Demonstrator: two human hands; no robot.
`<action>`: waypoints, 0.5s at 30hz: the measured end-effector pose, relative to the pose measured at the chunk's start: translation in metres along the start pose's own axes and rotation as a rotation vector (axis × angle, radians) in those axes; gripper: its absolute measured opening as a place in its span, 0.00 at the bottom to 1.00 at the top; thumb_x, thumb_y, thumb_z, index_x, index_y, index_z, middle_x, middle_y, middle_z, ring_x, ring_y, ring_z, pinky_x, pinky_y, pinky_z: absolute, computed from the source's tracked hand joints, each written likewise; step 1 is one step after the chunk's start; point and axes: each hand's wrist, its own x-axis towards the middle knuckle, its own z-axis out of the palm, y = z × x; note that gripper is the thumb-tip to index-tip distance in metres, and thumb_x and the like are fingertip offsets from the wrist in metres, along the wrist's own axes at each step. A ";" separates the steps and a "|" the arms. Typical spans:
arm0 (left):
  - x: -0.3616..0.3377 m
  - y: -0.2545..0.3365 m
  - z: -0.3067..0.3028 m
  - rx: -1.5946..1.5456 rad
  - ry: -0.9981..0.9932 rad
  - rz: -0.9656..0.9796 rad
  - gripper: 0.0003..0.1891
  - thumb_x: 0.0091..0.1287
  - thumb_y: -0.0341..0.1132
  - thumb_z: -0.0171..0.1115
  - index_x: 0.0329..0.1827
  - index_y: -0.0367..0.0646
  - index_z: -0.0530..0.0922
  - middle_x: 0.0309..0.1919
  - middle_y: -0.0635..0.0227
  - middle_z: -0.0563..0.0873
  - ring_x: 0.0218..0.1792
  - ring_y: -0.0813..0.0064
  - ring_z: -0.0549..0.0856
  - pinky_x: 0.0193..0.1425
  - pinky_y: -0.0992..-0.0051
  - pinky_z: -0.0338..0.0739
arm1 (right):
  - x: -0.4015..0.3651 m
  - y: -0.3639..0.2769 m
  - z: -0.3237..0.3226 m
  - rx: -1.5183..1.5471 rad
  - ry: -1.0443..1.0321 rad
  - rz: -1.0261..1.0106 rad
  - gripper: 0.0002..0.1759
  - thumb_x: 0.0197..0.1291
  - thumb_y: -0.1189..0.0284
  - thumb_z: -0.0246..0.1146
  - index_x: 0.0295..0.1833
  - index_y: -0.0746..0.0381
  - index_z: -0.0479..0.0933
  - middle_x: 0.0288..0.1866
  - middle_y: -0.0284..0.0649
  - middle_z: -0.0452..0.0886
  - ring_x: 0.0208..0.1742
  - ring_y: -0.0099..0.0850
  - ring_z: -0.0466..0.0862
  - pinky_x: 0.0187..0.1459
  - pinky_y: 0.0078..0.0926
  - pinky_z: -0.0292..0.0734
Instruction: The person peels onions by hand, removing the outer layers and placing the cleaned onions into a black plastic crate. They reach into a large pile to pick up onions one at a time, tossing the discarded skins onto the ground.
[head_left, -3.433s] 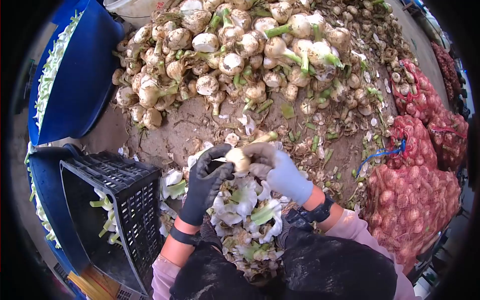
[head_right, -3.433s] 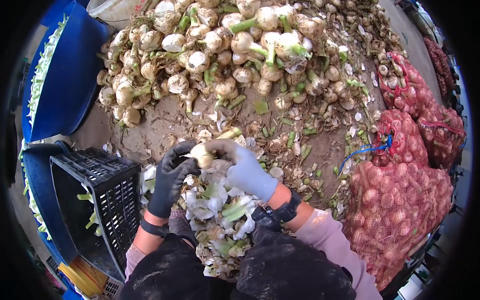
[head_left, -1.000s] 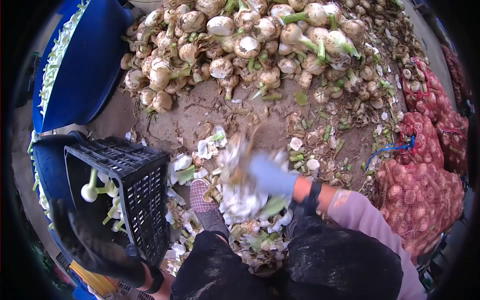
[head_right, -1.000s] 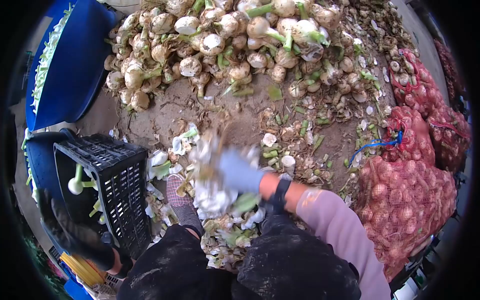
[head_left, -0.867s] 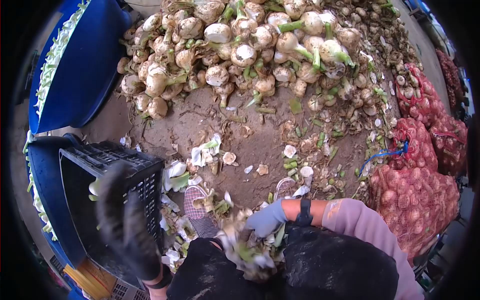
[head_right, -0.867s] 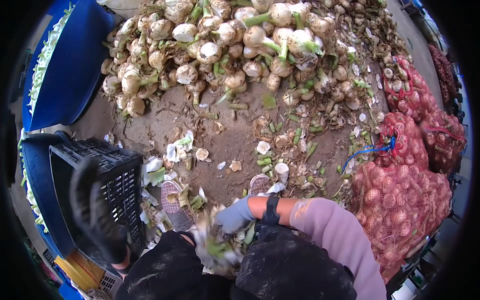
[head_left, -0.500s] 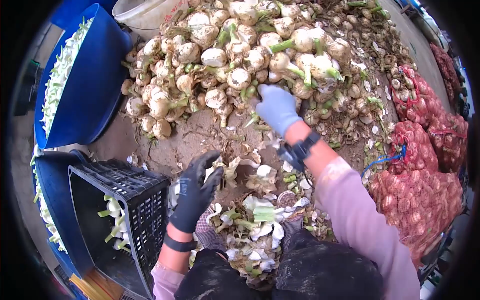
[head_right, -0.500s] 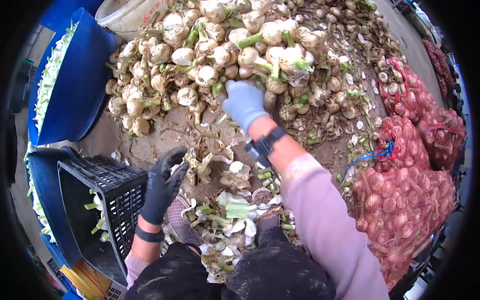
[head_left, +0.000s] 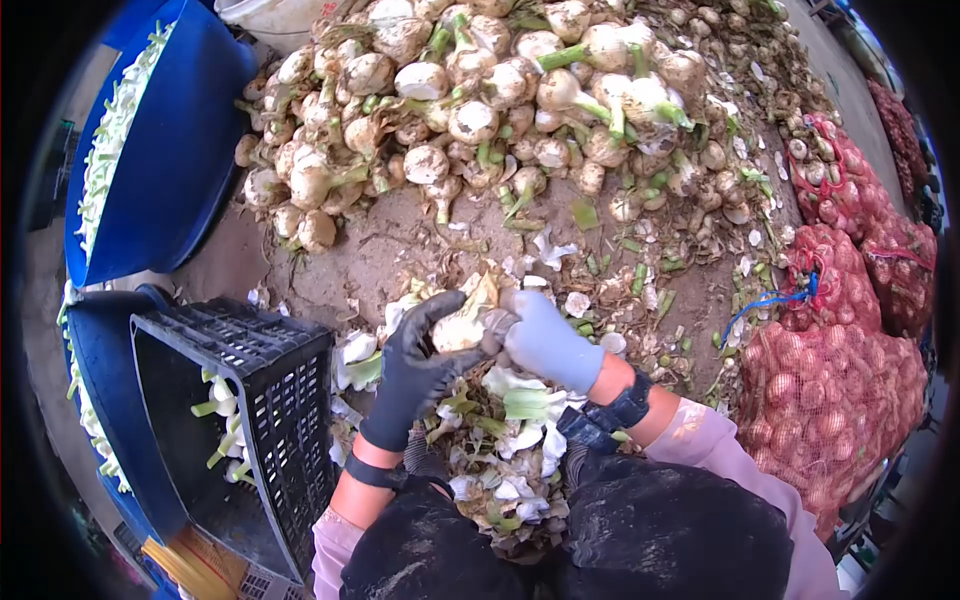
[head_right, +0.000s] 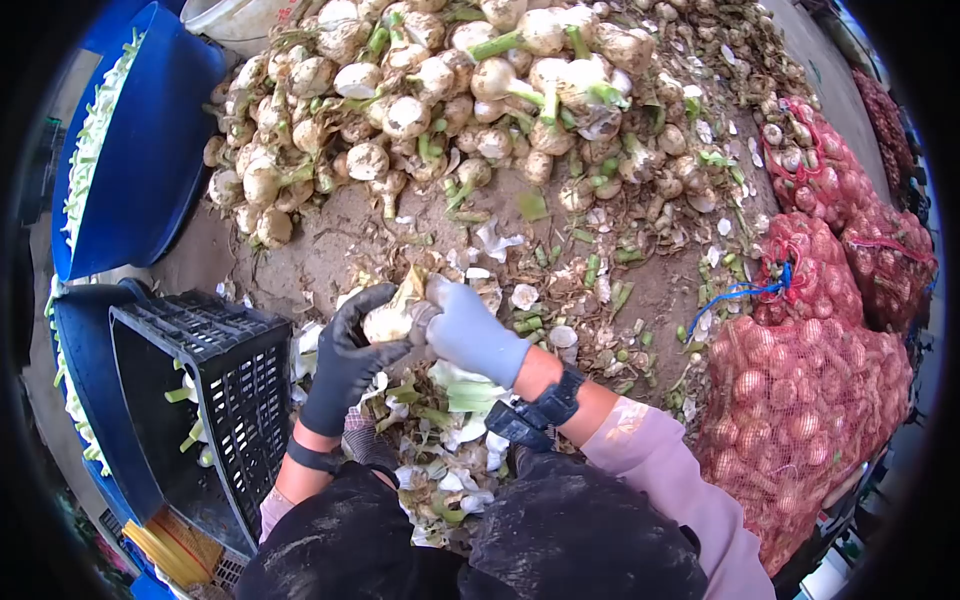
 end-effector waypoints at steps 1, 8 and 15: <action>0.000 0.001 -0.001 -0.185 -0.019 -0.107 0.32 0.53 0.32 0.75 0.61 0.37 0.72 0.54 0.61 0.79 0.56 0.68 0.80 0.62 0.70 0.74 | 0.005 0.009 -0.004 0.010 -0.006 -0.083 0.09 0.66 0.72 0.55 0.39 0.68 0.75 0.24 0.37 0.79 0.21 0.22 0.75 0.25 0.26 0.71; 0.003 0.002 0.003 -1.122 -0.064 -0.439 0.37 0.65 0.65 0.51 0.68 0.46 0.64 0.52 0.58 0.80 0.41 0.68 0.84 0.37 0.71 0.83 | 0.023 0.043 -0.007 -0.731 0.403 -0.917 0.15 0.57 0.70 0.64 0.49 0.64 0.77 0.25 0.42 0.80 0.29 0.42 0.81 0.37 0.30 0.77; -0.001 0.015 -0.001 -0.157 -0.147 -0.131 0.35 0.71 0.40 0.57 0.76 0.45 0.50 0.55 0.61 0.76 0.48 0.70 0.81 0.50 0.70 0.80 | 0.021 0.033 -0.009 -0.145 -0.087 -0.309 0.14 0.62 0.76 0.62 0.52 0.69 0.76 0.39 0.37 0.84 0.37 0.20 0.79 0.39 0.21 0.76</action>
